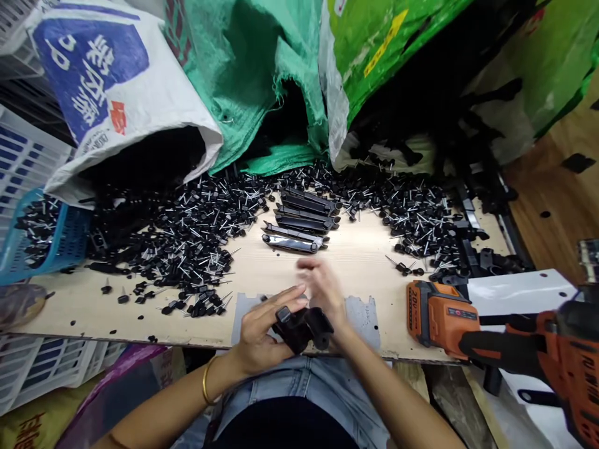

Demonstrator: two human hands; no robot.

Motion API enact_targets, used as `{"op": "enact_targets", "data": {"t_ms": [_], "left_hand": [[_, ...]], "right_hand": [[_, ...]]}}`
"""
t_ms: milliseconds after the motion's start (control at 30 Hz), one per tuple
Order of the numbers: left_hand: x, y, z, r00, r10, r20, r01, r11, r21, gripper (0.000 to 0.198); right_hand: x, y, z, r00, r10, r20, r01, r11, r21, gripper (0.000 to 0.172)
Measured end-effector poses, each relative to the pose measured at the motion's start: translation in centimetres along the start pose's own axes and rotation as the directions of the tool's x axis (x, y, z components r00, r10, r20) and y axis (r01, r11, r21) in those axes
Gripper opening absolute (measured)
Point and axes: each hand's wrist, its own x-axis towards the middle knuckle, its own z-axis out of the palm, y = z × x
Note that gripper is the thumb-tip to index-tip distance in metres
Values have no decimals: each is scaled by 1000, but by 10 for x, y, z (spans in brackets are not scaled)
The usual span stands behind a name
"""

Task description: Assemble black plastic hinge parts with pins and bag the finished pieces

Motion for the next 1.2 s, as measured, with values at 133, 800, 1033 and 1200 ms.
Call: {"op": "enact_targets", "data": {"t_ms": [133, 800, 1033, 1200], "left_hand": [[9, -45, 15, 977, 48, 207, -133, 899, 417, 47], [85, -109, 44, 898, -226, 377, -89, 747, 659, 80], [82, -103, 14, 904, 44, 426, -218, 903, 369, 70], [82, -146, -84, 994, 12, 107, -59, 893, 446, 33]], "right_hand": [[88, 14, -54, 931, -282, -231, 155, 879, -451, 39], [344, -21, 7, 921, -332, 205, 371, 581, -724, 39], [372, -34, 48, 962, -274, 6, 215, 740, -637, 36], [232, -50, -60, 942, -259, -213, 78, 787, -612, 32]]}}
